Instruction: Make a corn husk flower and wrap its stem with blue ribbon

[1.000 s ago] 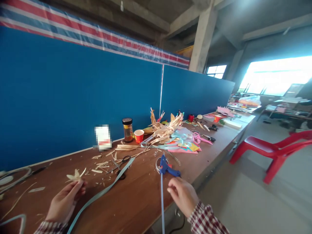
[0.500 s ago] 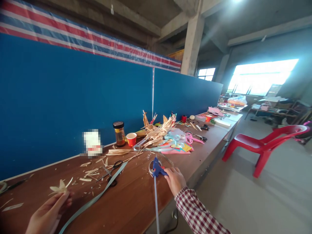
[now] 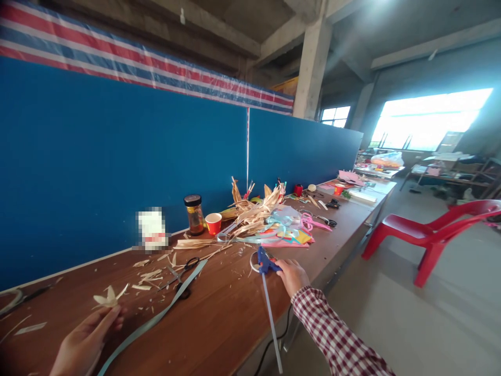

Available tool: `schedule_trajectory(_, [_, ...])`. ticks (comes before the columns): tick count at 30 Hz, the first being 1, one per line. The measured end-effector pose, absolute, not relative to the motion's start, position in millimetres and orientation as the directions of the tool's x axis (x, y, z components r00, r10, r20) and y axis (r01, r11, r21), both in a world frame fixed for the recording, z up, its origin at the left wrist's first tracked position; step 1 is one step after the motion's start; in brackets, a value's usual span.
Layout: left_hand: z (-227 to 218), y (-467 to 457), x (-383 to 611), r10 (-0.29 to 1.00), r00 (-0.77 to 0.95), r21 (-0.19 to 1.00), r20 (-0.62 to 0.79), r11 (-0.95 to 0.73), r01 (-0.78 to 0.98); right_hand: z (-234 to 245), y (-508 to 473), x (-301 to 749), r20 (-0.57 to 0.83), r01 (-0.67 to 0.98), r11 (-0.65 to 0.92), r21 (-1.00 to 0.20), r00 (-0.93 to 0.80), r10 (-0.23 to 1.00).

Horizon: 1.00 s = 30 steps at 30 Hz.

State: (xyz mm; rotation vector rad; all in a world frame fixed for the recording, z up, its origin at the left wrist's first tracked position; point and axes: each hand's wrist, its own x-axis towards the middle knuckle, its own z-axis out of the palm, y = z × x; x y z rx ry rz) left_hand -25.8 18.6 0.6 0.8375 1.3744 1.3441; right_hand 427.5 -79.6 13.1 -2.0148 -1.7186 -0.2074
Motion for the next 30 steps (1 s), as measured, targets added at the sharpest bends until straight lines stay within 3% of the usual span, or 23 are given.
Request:
schedule_trajectory(15, [1, 17, -24, 0.966, -0.219, 0.984, -0.137, 0.108, -0.144, -1, -76, 446, 0.396, 0.931, -0.046, -0.361, 0.198, 0.897])
schedule_trajectory(19, [0, 17, -22, 0.972, -0.213, 0.984, -0.1, 0.065, -0.164, 25, -80, 450, 0.376, 0.922, -0.001, -0.387, 0.159, 0.913])
schedule_trajectory(22, [-2, 16, -21, 0.972, -0.222, 0.984, -0.078, 0.04, -0.171, 65, -81, 418, 0.422, 0.861, 0.023, -0.508, 0.226, 0.878])
schedule_trajectory(24, [-3, 15, -21, 0.974, -0.215, 0.986, -0.072, 0.036, -0.165, 94, -80, 378, 0.448, 0.801, 0.149, -0.579, 0.16, 0.88])
schedule_trajectory(27, [-5, 13, -23, 0.979, -0.193, 0.985, -0.07, 0.036, -0.171, 118, -75, 321, 0.404, 0.796, 0.309, -0.52, -0.089, 0.91])
schedule_trajectory(30, [-9, 14, -26, 0.979, -0.189, 0.981, -0.075, 0.038, -0.19, 108, -69, 305, 0.396, 0.828, 0.279, -0.485, -0.076, 0.915])
